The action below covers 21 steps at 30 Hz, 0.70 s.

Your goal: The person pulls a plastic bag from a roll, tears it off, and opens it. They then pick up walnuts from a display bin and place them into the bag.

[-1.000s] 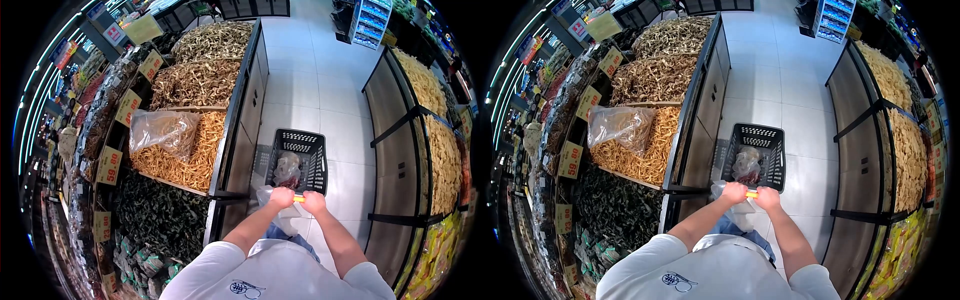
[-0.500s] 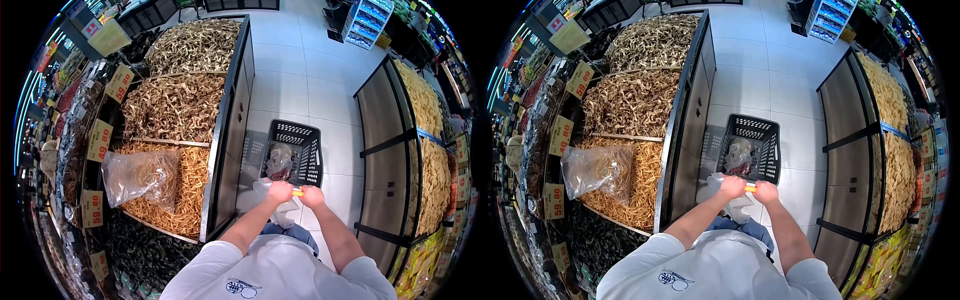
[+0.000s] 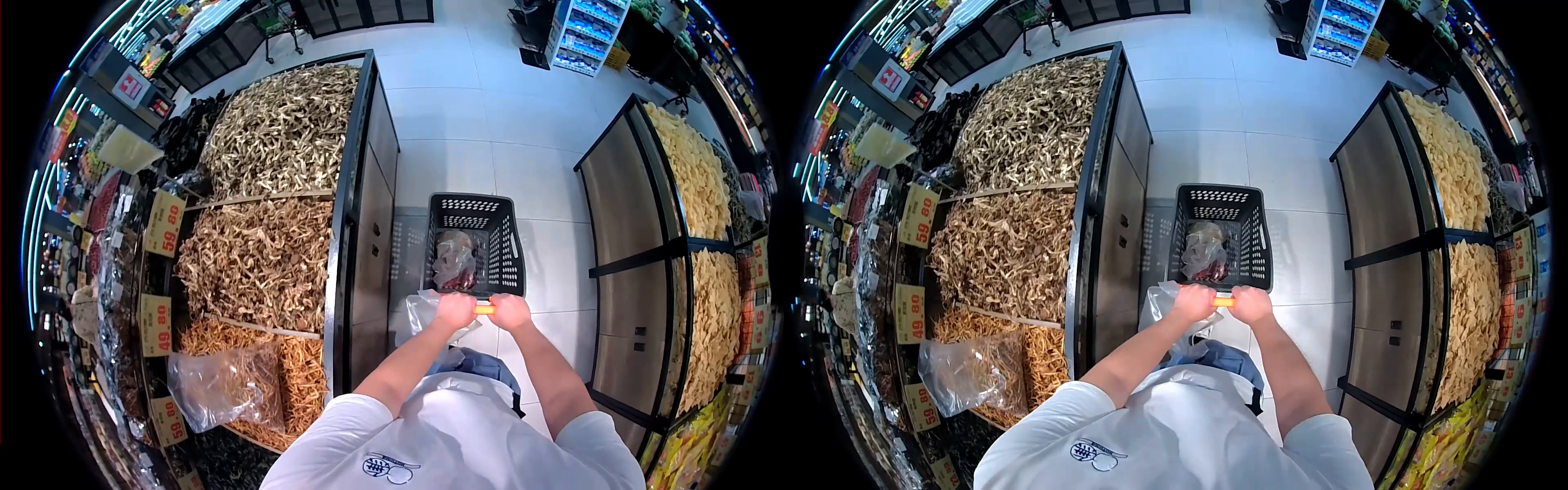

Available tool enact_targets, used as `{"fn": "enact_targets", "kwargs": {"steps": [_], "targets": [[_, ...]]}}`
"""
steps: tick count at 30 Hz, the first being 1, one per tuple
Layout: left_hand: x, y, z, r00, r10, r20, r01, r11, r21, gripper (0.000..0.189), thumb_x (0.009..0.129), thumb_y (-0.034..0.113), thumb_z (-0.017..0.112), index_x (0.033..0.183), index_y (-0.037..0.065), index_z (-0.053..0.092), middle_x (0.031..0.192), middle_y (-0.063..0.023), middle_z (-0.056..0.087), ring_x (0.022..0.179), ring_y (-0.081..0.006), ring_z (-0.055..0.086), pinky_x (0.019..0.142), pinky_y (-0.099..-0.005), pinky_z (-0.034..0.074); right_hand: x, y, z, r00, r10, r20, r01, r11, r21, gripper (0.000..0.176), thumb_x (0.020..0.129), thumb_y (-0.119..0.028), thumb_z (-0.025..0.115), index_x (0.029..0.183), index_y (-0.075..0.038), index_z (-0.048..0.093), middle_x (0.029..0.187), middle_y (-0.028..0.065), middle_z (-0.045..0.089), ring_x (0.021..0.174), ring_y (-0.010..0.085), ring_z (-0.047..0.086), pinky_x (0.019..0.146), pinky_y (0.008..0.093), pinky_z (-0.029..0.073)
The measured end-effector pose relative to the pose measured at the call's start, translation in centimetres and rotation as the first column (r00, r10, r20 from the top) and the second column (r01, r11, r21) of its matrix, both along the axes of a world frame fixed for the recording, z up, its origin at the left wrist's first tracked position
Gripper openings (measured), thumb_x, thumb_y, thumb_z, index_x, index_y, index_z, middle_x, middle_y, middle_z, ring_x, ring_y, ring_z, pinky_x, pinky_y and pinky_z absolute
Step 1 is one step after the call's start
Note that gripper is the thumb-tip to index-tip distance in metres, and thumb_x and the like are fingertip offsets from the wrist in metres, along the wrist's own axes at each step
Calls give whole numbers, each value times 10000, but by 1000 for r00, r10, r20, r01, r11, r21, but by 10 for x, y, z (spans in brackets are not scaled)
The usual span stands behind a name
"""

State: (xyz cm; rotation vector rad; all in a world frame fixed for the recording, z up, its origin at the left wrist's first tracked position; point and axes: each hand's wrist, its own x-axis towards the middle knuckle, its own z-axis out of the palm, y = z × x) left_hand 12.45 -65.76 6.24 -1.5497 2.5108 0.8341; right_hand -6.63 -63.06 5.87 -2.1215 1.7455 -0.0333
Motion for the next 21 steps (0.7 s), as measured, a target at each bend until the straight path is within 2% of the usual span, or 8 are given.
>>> {"fn": "enact_targets", "kwargs": {"steps": [2, 6, 8, 16, 17, 18, 20, 21], "targets": [[-6, -34, -6, 1000, -20, -18, 20, 999, -41, 166, 800, 298, 684, 835, 155, 760, 828, -105, 745, 813, -289, 739, 731, -438, 589, -8, -37, -5, 999, 32, 13, -32, 999, 5, 208, 809, -313, 696, 814, -105, 689, 806, 120, 716, 753, 336, 706, 684, 475, 577], [-15, -101, -6, 1000, 26, 16, -26, 1000, 7, 153, 791, 294, 705, 829, 156, 760, 823, -100, 743, 808, -284, 735, 729, -437, 590, -15, -110, 1, 999, 29, -17, -28, 998, 58, 207, 807, -318, 691, 800, -111, 683, 822, 125, 720, 780, 333, 709, 695, 472, 577], [-19, -132, -7, 998, 57, -3, -57, 997, -45, 149, 794, 287, 706, 828, 153, 760, 828, -94, 745, 814, -279, 735, 731, -434, 592, -18, -143, 1, 999, 32, -9, -32, 999, 38, 211, 808, -322, 692, 797, -112, 683, 810, 127, 719, 778, 334, 709, 695, 471, 578], [-36, -263, -17, 999, 43, -19, -43, 999, -6, 159, 795, 284, 708, 837, 139, 758, 843, -88, 749, 819, -279, 733, 745, -427, 594, -37, -272, -16, 998, 59, 6, -59, 998, 9, 233, 808, -340, 719, 910, -132, 742, 843, 109, 727, 801, 313, 714, 712, 451, 585], [-36, -278, -21, 998, 37, -51, -38, 999, -17, 157, 796, 279, 704, 838, 138, 758, 844, -91, 749, 821, -281, 734, 750, -426, 595, -36, -291, -11, 998, 60, 14, -60, 998, 11, 185, 786, -278, 714, 825, -101, 679, 808, 108, 709, 778, 322, 709, 698, 455, 586], [-34, -293, -22, 997, 68, -44, -70, 997, -28, 157, 796, 279, 704, 838, 138, 758, 844, -91, 749, 821, -281, 734, 750, -426, 595, -36, -310, -5, 996, 84, 20, -84, 996, 19, 205, 783, -284, 720, 888, -108, 713, 833, 109, 718, 800, 314, 713, 717, 454, 588], [-33, -329, -22, 994, 10, -110, -11, 1000, -11, 154, 798, 271, 692, 826, 134, 757, 846, -100, 749, 822, -289, 735, 753, -432, 596, -36, -343, -7, 997, 66, 37, -66, 998, -13, 254, 793, -282, 715, 989, -124, 745, 877, 114, 732, 832, 309, 718, 745, 452, 588], [-33, -348, -20, 993, 35, -113, -38, 999, -23, 154, 798, 271, 692, 826, 134, 757, 846, -100, 749, 822, -289, 735, 753, -432, 596, -35, -364, -4, 995, 93, 33, -93, 995, -25, 254, 793, -282, 715, 989, -124, 745, 877, 114, 732, 832, 309, 718, 745, 452, 588]]}}
